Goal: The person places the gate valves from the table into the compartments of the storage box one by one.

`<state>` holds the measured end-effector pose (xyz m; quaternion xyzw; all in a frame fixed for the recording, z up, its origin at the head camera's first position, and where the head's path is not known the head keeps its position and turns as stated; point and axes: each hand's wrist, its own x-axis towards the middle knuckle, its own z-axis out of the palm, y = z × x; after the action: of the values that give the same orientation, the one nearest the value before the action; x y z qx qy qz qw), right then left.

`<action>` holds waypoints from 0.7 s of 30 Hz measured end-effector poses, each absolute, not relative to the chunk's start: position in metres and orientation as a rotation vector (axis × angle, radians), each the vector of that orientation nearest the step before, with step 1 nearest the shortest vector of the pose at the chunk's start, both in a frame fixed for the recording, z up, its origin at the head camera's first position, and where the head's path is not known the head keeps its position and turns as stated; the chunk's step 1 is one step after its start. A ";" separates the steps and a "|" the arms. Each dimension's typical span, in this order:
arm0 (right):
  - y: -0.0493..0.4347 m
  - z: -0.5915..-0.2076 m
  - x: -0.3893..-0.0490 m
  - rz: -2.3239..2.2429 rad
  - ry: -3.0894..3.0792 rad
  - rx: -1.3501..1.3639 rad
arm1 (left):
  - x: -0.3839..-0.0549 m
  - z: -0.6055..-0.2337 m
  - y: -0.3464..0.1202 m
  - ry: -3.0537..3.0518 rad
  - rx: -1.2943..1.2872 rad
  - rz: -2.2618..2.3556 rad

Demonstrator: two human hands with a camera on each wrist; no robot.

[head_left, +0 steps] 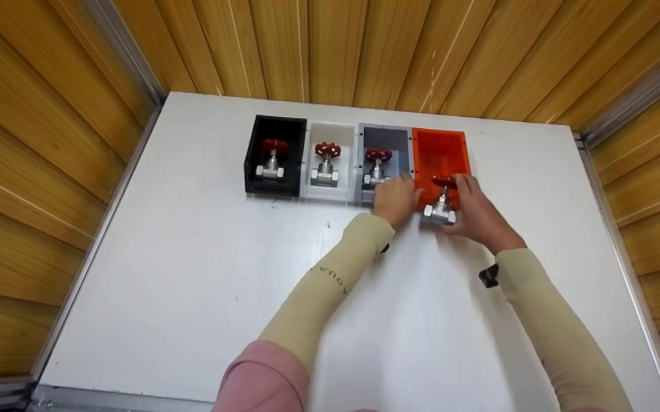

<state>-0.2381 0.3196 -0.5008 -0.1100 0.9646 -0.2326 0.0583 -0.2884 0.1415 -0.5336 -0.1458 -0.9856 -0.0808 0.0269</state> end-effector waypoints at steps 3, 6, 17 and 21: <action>0.319 -0.500 -0.240 -0.711 2.917 -0.337 | -0.289 -0.534 0.142 -3.056 -0.450 -0.262; 0.320 -0.499 -0.243 -0.695 2.912 -0.337 | -0.289 -0.534 0.142 -3.061 -0.452 -0.270; 0.317 -0.493 -0.256 -0.653 2.886 -0.291 | -0.289 -0.533 0.142 -3.058 -0.441 -0.260; 0.316 -0.492 -0.258 -0.653 2.876 -0.273 | -0.289 -0.534 0.142 -3.063 -0.436 -0.266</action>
<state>-0.2584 0.3158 -0.4917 -0.0917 0.9671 -0.2196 0.0900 -0.2891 0.1416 -0.5337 -0.1405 -0.9862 -0.0858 0.0180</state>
